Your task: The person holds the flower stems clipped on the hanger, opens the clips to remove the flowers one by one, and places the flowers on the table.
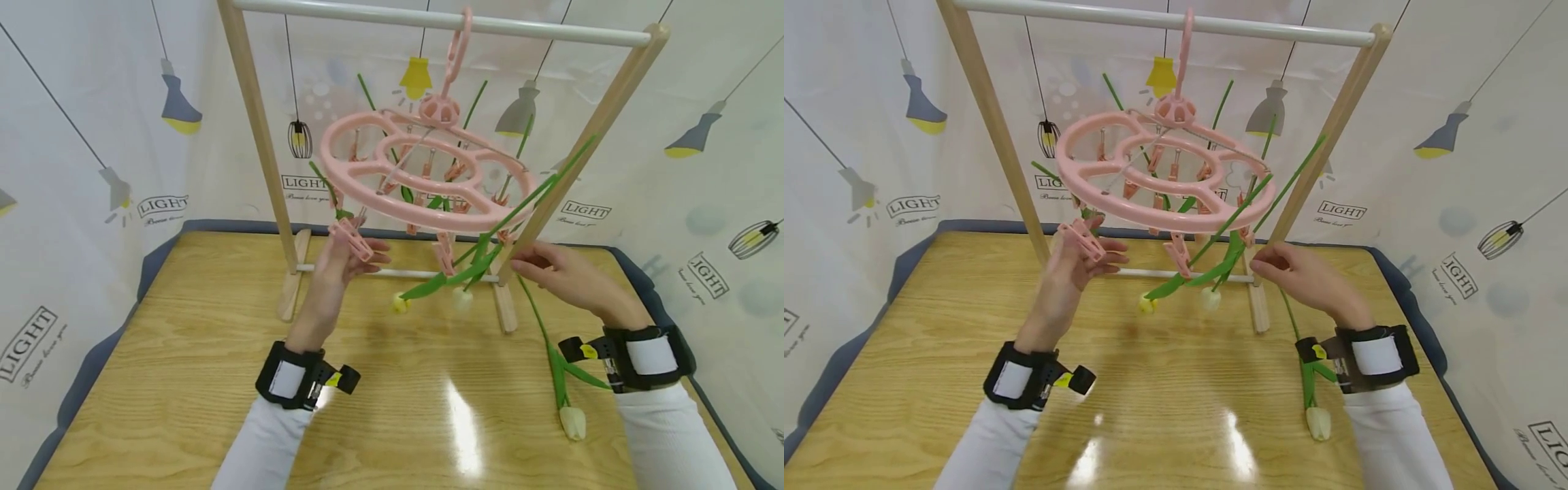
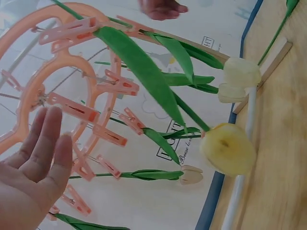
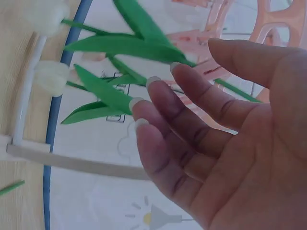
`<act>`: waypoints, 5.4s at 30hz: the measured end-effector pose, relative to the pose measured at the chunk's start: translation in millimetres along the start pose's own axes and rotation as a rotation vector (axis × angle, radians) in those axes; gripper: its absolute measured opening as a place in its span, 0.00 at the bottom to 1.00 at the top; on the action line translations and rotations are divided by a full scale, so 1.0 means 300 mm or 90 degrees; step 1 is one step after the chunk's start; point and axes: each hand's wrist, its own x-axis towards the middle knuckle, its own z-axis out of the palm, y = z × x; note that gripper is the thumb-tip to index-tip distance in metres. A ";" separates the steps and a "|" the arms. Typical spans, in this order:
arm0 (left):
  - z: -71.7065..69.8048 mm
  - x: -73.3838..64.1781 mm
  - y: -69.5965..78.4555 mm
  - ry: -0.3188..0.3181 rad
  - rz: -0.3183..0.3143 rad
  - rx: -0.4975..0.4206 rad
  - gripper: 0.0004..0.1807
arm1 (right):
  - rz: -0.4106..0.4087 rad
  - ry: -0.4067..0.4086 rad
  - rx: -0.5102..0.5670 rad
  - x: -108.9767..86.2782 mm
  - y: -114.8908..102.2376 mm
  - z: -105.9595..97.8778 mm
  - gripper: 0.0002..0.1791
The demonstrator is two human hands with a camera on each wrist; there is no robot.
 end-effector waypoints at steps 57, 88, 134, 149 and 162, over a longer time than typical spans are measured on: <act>0.205 0.042 -0.097 -0.119 0.064 0.277 0.17 | -0.145 -0.114 0.019 0.023 -0.126 0.118 0.20; 0.147 0.023 -0.098 -0.057 0.091 0.454 0.17 | -0.209 0.229 0.560 0.019 -0.147 0.198 0.10; 0.182 0.035 -0.042 -0.028 0.096 0.265 0.07 | -0.380 0.304 0.804 0.063 -0.237 0.301 0.25; 0.175 0.033 -0.046 0.004 0.122 0.270 0.06 | -0.379 0.314 0.786 0.062 -0.223 0.297 0.24; 0.117 0.031 -0.031 0.077 0.104 0.243 0.06 | -0.350 0.328 0.681 0.038 -0.173 0.273 0.25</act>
